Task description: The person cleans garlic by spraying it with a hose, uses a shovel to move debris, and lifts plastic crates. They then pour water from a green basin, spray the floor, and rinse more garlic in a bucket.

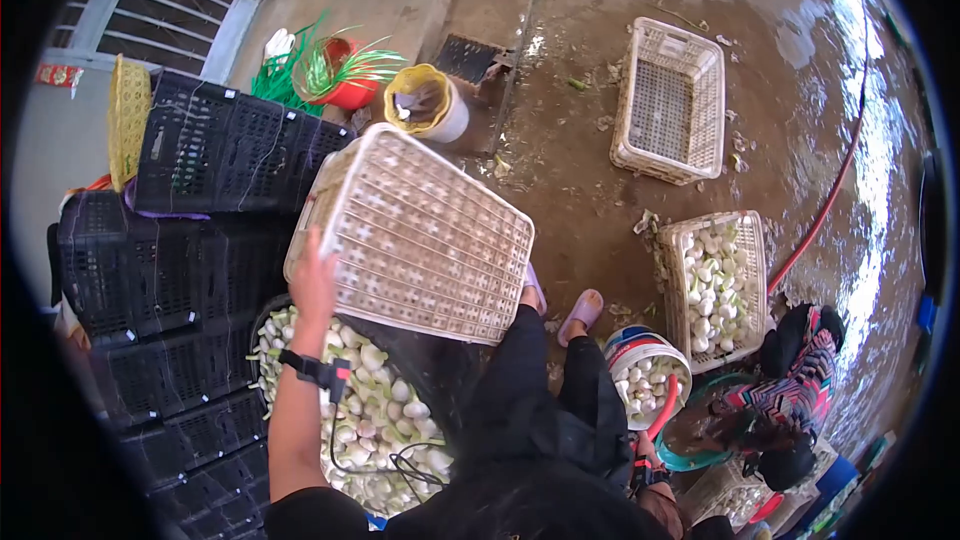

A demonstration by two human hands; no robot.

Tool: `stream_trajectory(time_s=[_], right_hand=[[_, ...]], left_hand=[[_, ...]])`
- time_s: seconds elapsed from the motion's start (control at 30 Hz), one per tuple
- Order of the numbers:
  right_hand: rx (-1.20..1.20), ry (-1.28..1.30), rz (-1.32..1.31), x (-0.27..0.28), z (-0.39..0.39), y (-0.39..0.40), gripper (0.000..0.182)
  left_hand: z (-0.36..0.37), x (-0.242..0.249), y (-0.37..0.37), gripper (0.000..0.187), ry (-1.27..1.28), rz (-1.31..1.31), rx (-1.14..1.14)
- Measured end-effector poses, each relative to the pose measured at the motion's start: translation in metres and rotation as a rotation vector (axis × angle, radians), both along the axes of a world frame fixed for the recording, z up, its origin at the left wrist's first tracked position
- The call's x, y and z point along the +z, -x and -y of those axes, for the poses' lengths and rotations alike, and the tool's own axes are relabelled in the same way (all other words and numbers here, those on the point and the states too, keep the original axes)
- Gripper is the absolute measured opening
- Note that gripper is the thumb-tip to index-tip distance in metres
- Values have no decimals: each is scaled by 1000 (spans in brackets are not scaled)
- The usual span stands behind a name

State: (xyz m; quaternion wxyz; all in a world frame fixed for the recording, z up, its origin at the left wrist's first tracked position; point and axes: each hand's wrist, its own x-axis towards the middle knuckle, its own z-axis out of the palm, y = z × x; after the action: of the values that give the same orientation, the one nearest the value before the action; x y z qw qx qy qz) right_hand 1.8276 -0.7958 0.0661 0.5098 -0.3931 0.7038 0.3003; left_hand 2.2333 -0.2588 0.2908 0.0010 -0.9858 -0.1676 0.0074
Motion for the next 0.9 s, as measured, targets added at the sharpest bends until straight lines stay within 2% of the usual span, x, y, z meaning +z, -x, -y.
stream_trajectory(time_s=[0.1, 0.2, 0.27, 0.3, 0.4, 0.43, 0.5, 0.6, 0.63, 0.67, 0.7, 0.8, 0.83, 0.87, 0.9], right_hand=[[28, -31, 54, 2, 5, 4, 27], [94, -62, 61, 4, 12, 8, 36], [116, -70, 63, 2, 14, 14, 41], [154, -53, 152, 2, 11, 18, 36], [257, -88, 261, 4, 9, 23, 36], [206, -35, 160, 5, 7, 21, 36], [-30, -61, -7, -50, 21, 71, 37], [114, -58, 32, -11, 22, 32, 38], [167, 21, 89, -9, 18, 29, 38], [163, -18, 24, 1, 16, 16, 35], [168, -18, 17, 2, 12, 11, 35], [157, 16, 64, 5, 2, -9, 31], [162, 21, 65, 8, 0, -10, 30], [167, 26, 67, 12, -3, -11, 29], [147, 21, 66, 15, -6, -12, 29]], left_hand=[[-61, -14, -24, 24, -89, 79, -59], [-107, -21, -54, 21, -18, 137, -47], [-113, -20, -65, 19, -27, 128, -67], [-107, -17, -69, 19, -49, 124, -79], [-96, -8, -76, 18, -41, 134, -117], [-92, -1, -79, 19, -20, 110, -155], [-102, 5, -76, 23, 5, 84, -156], [-163, 18, -58, 27, -51, 111, -194], [-184, 24, -52, 27, -6, 123, -154], [-199, 29, -46, 27, 40, 138, -111], [-204, 39, -42, 27, 99, 52, 53], [-289, -9, -31, 28, 26, 78, 129], [-255, -16, -32, 32, -271, -9, 327], [-196, -18, -49, 35, -347, -89, 503], [-177, -39, -44, 35, -419, -111, 362]])
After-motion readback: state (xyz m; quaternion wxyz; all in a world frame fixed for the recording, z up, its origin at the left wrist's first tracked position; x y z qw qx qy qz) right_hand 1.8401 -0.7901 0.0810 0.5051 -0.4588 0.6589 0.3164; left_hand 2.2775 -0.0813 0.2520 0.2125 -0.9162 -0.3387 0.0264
